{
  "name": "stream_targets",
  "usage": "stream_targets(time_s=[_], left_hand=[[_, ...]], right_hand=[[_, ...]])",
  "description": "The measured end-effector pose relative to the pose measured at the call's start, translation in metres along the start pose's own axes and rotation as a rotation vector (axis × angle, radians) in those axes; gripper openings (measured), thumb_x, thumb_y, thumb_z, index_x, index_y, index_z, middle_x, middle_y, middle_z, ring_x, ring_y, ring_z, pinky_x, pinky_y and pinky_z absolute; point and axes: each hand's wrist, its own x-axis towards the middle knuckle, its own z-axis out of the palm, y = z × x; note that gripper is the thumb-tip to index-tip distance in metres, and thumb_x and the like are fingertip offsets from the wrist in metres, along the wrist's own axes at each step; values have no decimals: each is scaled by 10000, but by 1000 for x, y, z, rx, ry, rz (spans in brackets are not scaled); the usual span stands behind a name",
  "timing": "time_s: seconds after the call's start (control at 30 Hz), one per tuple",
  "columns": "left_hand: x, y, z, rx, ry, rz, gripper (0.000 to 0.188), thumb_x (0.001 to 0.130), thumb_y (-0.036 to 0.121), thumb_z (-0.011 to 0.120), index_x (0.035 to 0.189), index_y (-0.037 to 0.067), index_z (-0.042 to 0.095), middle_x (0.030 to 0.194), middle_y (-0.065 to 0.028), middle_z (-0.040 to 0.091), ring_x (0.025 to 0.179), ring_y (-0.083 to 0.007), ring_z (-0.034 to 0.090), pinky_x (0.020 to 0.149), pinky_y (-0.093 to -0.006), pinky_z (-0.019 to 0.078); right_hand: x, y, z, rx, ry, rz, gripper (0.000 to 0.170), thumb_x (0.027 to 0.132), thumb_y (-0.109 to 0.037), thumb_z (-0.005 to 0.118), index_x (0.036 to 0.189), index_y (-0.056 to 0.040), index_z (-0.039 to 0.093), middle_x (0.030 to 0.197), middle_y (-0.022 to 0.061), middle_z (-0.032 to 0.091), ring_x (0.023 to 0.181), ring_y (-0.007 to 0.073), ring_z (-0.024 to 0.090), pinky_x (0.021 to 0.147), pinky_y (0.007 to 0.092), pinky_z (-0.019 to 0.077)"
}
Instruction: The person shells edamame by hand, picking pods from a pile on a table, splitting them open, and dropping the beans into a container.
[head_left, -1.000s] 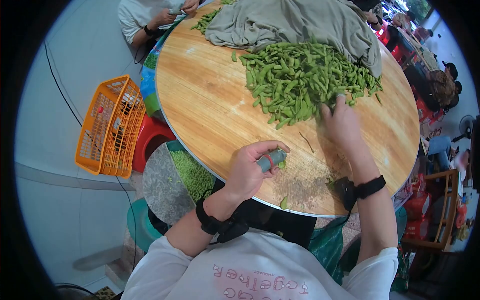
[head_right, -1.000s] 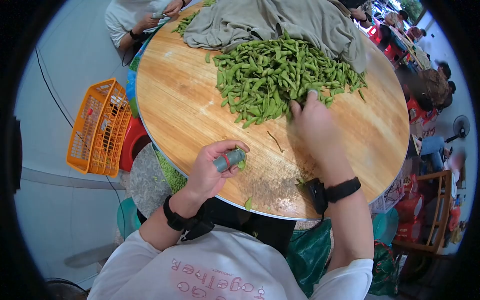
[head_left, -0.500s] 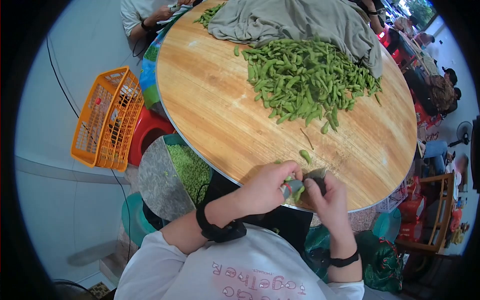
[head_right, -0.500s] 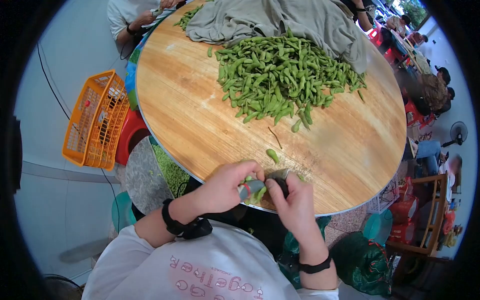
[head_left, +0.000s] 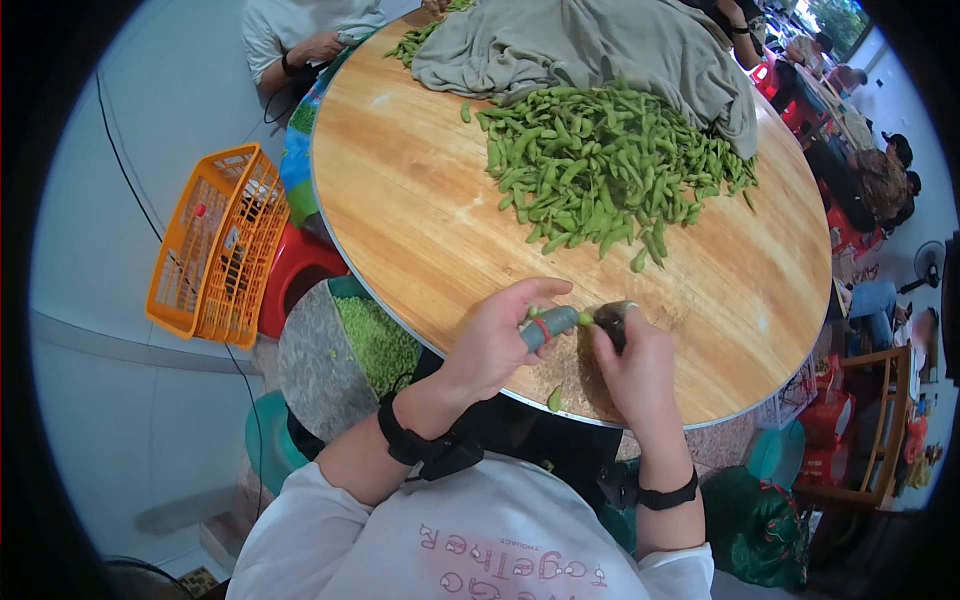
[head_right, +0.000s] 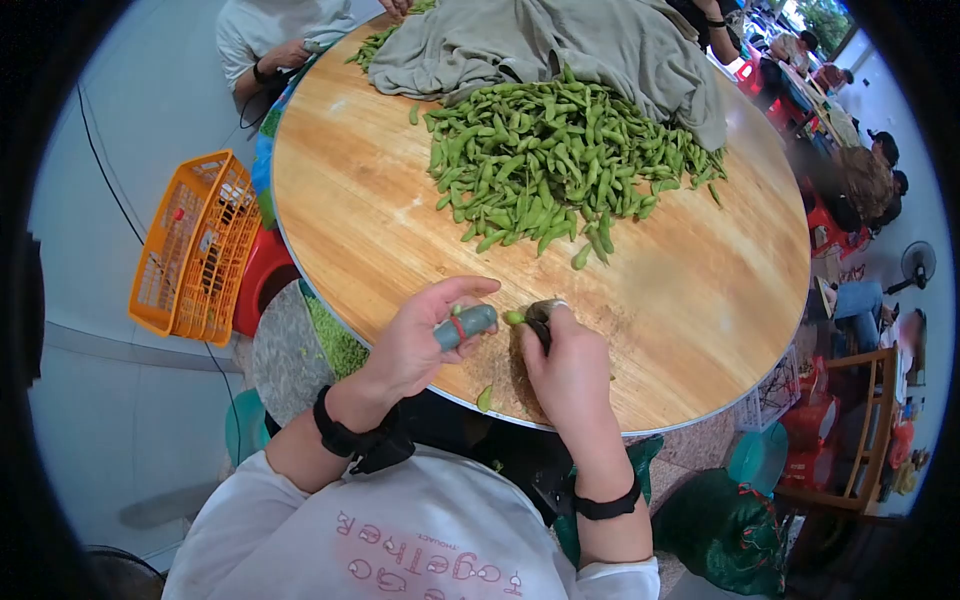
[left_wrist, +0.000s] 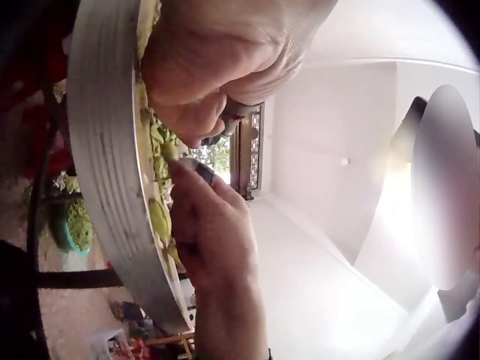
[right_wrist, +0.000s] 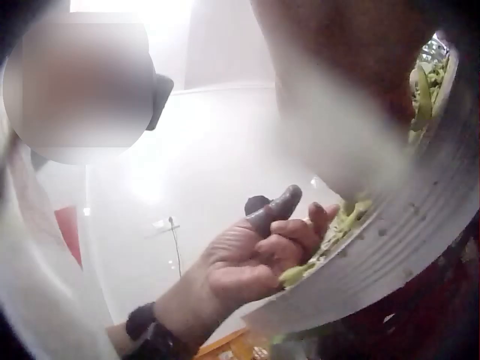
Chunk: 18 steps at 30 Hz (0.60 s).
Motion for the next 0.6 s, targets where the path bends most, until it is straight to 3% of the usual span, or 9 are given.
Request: stream_targets(time_s=[0.03,0.07,0.13,0.17,0.23,0.27,0.33,0.43,0.6], left_hand=[[-2,2,6,-83,-9,-58,275,843,18,517,1117,29,535,838,-10,555,615,-39,458,513,-161,345],[-3,2,10,-166,-18,-117,267,850,30,526,1117,17,531,830,-17,560,612,-40,451,510,-157,322],[-1,-4,14,-241,-74,-143,251,851,39,536,1100,15,538,830,-20,560,612,-42,451,510,-155,318],[0,-6,15,-314,-137,-169,236,851,48,547,1084,12,545,829,-23,560,612,-43,451,511,-154,313],[1,-10,18,-343,-125,-155,207,852,53,550,1055,14,559,821,-18,559,610,-42,452,511,-152,309],[1,-11,18,-373,-111,-141,180,853,58,554,1026,15,573,814,-13,557,608,-40,452,512,-150,306],[1,-6,23,-309,-50,-109,156,849,58,560,997,15,587,810,-8,559,620,-37,456,518,-157,316],[1,-2,29,-111,10,-41,114,841,50,568,944,13,604,808,0,563,655,-38,473,549,-175,352],[4,-3,26,146,-16,106,71,826,27,575,891,16,603,819,2,574,727,-61,506,646,-208,414]], right_hand=[[-1,2,1,188,71,14,131,757,-86,625,836,-5,559,644,175,585,570,292,595,521,345,458],[-3,1,1,190,66,8,131,757,-86,625,836,-5,559,644,175,585,570,292,595,521,345,458],[-8,-6,-4,497,115,79,69,790,-53,593,816,5,566,656,118,599,577,190,583,549,286,450],[-10,-9,-5,497,116,78,69,790,-53,593,816,5,566,656,118,599,577,190,583,549,286,450],[-15,-14,-7,740,122,149,95,852,-86,556,860,9,559,655,24,554,572,92,499,526,233,402],[-18,-16,-11,742,121,146,95,852,-86,556,860,9,559,655,24,554,572,92,499,526,233,402],[-23,-17,-21,1144,-166,443,170,915,-148,473,919,5,546,651,-20,494,547,61,428,494,198,340],[-28,-15,-22,1201,-270,392,231,945,-209,412,917,-8,522,618,-26,443,519,48,363,469,188,284],[-31,-3,-25,1439,-399,473,256,950,-224,396,813,-30,491,615,-22,450,515,47,370,465,192,287]])
